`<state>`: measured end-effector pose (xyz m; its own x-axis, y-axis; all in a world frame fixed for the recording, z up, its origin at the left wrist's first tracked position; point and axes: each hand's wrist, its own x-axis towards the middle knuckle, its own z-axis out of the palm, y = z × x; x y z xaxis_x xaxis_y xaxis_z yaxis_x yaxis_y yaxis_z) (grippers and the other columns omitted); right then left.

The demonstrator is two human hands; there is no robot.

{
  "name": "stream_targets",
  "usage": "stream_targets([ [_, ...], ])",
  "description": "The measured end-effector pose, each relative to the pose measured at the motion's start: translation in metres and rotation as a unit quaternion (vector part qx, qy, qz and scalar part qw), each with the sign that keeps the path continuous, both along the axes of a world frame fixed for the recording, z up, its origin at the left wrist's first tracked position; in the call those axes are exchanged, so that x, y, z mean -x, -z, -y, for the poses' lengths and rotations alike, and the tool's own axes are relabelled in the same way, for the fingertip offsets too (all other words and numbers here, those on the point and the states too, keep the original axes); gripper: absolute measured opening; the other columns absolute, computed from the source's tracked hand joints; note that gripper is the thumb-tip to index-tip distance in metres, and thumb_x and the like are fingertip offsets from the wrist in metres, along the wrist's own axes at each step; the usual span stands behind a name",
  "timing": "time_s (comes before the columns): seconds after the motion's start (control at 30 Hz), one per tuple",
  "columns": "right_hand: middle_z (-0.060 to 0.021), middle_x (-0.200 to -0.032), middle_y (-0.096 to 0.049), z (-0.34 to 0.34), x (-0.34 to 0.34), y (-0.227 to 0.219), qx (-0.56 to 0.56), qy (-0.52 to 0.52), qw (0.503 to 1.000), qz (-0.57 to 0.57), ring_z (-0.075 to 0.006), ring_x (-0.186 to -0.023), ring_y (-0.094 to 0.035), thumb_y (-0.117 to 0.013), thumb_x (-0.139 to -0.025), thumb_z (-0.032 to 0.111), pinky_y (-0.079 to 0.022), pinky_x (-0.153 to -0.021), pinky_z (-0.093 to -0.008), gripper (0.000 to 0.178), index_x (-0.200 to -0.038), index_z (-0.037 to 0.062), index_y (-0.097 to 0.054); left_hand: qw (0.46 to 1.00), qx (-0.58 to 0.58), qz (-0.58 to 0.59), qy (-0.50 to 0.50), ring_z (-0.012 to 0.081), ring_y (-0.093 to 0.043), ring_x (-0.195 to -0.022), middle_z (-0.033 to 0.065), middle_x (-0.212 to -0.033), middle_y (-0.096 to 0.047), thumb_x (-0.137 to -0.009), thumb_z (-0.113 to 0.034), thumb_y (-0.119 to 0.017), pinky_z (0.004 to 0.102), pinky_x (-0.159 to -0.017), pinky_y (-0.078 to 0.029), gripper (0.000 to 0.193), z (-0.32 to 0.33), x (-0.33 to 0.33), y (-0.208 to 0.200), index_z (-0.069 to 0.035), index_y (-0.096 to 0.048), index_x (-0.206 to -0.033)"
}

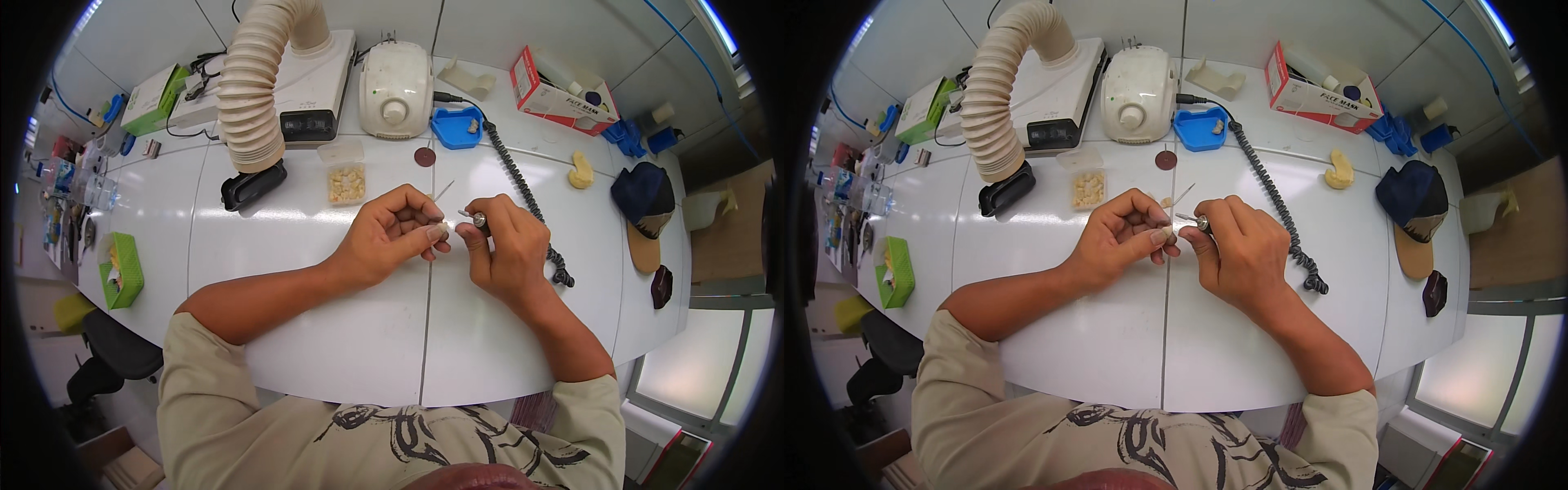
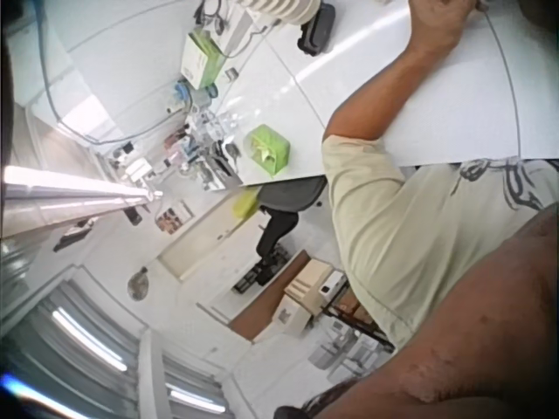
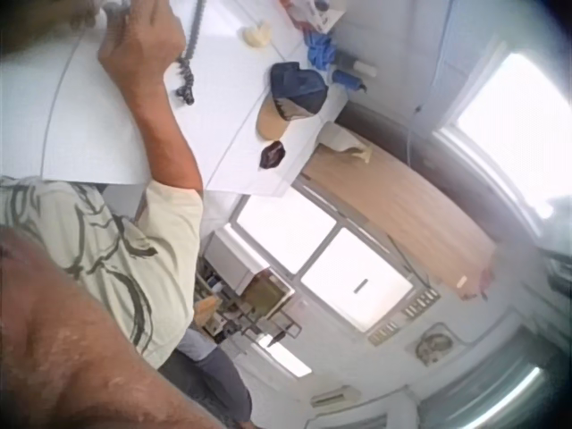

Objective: The person uses a rotary tool to polish a dental crown, holding the crown between their fingers and moving the tool head across its surfaces.

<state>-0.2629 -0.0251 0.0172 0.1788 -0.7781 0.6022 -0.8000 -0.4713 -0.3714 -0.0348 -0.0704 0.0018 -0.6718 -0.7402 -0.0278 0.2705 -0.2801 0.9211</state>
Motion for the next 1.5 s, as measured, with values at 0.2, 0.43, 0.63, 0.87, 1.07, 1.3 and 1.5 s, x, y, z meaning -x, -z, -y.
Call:
stream_targets([
  [0.2,-0.0053,-0.071,-0.055,-0.0064,-0.0024,-0.0048,-0.038,-0.005,0.998,-0.056,-0.0241,-0.052,-0.052,-0.086,-0.089,0.052,-0.039,-0.05,-0.0378,0.052,-0.082,0.0076,-0.06,1.0,0.004,0.004,-0.003,0.0133,-0.073,-0.101,0.0076,-0.112,-0.071,-0.109,-0.006,-0.067,0.0305,-0.086,-0.062,0.013,-0.001,-0.0017,0.0028,0.001,-0.064,-0.118],
  [0.43,-0.005,-0.067,-0.052,-0.0009,0.0017,0.0016,-0.02,-0.017,0.998,-0.05,-0.0237,-0.049,-0.05,-0.084,-0.091,0.053,-0.038,-0.048,-0.0379,0.053,-0.08,0.0073,-0.059,0.999,-0.015,0.019,-0.028,0.0146,-0.073,-0.103,0.0084,-0.112,-0.073,-0.107,-0.003,-0.07,0.0325,-0.092,-0.063,0.013,-0.0064,-0.0016,0.001,0.001,-0.065,-0.118],
  [0.63,-0.0054,-0.065,-0.051,0.0008,0.0043,-0.001,-0.027,-0.024,0.998,-0.055,-0.024,-0.049,-0.049,-0.083,-0.09,0.057,-0.037,-0.047,-0.038,0.056,-0.079,0.0077,-0.059,1.0,0.014,-0.024,-0.01,0.0118,-0.073,-0.108,0.0051,-0.116,-0.073,-0.107,-0.005,-0.071,0.0287,-0.092,-0.061,0.013,-0.0053,-0.0025,0.0102,0.0,-0.07,-0.119],
  [0.87,-0.0056,-0.064,-0.052,0.0007,0.0028,-0.0035,-0.027,-0.035,0.997,-0.06,-0.0247,-0.049,-0.05,-0.081,-0.092,0.058,-0.038,-0.047,-0.0385,0.056,-0.077,0.0085,-0.058,1.0,-0.011,-0.006,0.005,0.0108,-0.073,-0.102,0.0058,-0.114,-0.075,-0.107,-0.006,-0.072,0.0276,-0.089,-0.061,0.016,-0.0042,-0.0052,0.0085,0.002,-0.071,-0.121],
  [1.07,-0.006,-0.064,-0.054,0.0,0.0034,-0.0023,-0.034,-0.039,0.996,-0.066,-0.0257,-0.049,-0.052,-0.079,-0.093,0.057,-0.039,-0.047,-0.0386,0.055,-0.077,0.0086,-0.059,1.0,-0.015,0.02,0.001,0.0089,-0.073,-0.098,0.0051,-0.109,-0.076,-0.106,-0.006,-0.073,0.0256,-0.088,-0.06,0.015,-0.0033,-0.0048,0.0067,0.002,-0.072,-0.118],
  [1.3,-0.0057,-0.063,-0.052,0.0001,0.0035,-0.0002,-0.037,-0.045,0.996,-0.065,-0.0258,-0.048,-0.05,-0.079,-0.094,0.057,-0.038,-0.047,-0.0391,0.055,-0.076,0.0089,-0.057,1.0,-0.023,0.002,0.008,0.0097,-0.074,-0.102,0.0056,-0.111,-0.076,-0.105,-0.005,-0.074,0.0245,-0.09,-0.061,0.015,-0.0032,-0.0055,0.0055,0.002,-0.072,-0.118],
  [1.5,-0.0056,-0.063,-0.052,-0.0001,0.0037,0.0011,-0.038,-0.047,0.996,-0.065,-0.0256,-0.049,-0.05,-0.079,-0.093,0.057,-0.038,-0.048,-0.039,0.056,-0.076,0.0089,-0.057,0.999,-0.04,0.011,0.018,0.0104,-0.074,-0.102,0.0056,-0.112,-0.075,-0.104,-0.003,-0.075,0.0248,-0.091,-0.061,0.013,-0.002,-0.0056,0.001,0.002,-0.072,-0.115],
])
